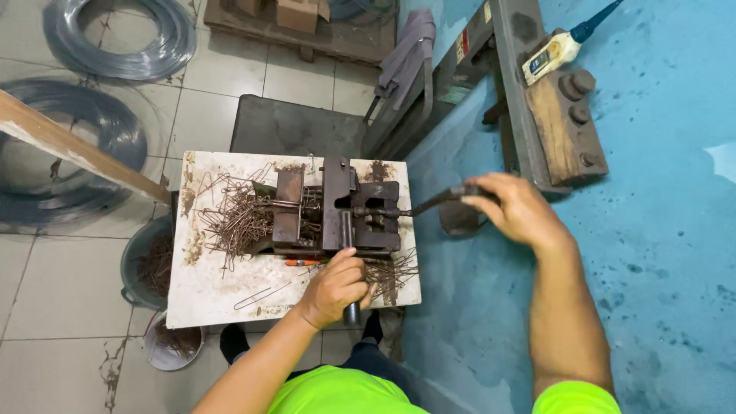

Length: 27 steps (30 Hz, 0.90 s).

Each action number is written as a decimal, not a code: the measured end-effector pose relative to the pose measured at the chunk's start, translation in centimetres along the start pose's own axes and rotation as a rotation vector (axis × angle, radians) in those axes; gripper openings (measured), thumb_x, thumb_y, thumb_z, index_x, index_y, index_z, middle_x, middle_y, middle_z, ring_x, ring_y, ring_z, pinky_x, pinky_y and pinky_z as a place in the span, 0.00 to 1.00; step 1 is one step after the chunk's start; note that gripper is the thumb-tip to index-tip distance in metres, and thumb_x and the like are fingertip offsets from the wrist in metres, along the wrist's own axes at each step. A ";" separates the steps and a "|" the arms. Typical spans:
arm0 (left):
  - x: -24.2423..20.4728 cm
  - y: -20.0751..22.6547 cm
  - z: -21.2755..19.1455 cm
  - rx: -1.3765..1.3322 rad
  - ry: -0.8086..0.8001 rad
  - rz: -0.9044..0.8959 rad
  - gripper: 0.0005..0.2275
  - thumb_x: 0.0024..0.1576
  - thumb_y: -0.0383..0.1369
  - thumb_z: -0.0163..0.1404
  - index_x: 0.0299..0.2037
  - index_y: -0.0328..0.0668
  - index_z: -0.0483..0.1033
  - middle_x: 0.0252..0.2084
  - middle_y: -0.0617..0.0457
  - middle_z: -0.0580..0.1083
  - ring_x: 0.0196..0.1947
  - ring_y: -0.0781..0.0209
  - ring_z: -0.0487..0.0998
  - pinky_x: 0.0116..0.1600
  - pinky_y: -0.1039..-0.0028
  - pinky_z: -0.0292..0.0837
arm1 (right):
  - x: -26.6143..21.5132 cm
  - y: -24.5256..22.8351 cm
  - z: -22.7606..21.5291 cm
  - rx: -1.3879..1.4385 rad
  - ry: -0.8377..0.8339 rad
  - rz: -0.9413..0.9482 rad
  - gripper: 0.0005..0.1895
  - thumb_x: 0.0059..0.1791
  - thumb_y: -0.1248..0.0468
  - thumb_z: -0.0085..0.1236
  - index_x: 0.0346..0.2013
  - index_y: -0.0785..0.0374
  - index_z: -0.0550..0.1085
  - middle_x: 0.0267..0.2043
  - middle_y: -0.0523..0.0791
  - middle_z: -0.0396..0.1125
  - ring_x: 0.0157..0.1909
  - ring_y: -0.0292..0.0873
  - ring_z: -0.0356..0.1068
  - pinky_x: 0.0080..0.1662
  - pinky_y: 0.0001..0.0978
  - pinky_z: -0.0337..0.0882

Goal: Manufacturing small metal clips by feeding wire into a manual machine and pulling a lever

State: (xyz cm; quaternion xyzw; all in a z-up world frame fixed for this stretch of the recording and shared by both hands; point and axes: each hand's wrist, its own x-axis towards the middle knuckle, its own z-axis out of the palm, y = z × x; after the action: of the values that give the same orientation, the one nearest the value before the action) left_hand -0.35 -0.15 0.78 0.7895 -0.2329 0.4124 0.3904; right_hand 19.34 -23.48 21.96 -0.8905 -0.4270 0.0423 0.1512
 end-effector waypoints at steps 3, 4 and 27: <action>-0.7 -0.5 0.3 -0.001 -0.047 0.001 0.11 0.57 0.34 0.54 0.22 0.46 0.72 0.27 0.55 0.71 0.42 0.56 0.78 0.65 0.58 0.69 | 3.9 3.5 2.2 -0.030 0.097 -0.098 0.15 0.50 0.60 0.62 0.50 0.61 0.77 0.39 0.51 0.73 0.45 0.58 0.74 0.48 0.47 0.74; -0.3 -0.6 -0.1 0.006 -0.045 0.012 0.11 0.57 0.34 0.54 0.22 0.46 0.72 0.27 0.55 0.71 0.42 0.56 0.78 0.65 0.58 0.69 | 3.9 3.1 2.1 -0.032 0.108 -0.104 0.15 0.50 0.60 0.62 0.50 0.61 0.77 0.39 0.51 0.73 0.45 0.58 0.74 0.48 0.47 0.74; 23.2 -10.9 -5.2 0.249 -0.065 -0.796 0.17 0.60 0.48 0.51 0.44 0.42 0.66 0.41 0.39 0.75 0.41 0.31 0.74 0.41 0.50 0.66 | -11.2 2.1 7.4 0.171 -0.313 0.368 0.21 0.46 0.47 0.62 0.50 0.51 0.78 0.51 0.38 0.75 0.53 0.40 0.73 0.53 0.29 0.69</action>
State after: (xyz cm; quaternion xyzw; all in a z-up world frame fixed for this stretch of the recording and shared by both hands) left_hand 17.52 9.33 17.35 0.8717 0.1297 0.2293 0.4133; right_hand 12.33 -31.62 13.73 -0.9198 -0.2708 0.2424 0.1475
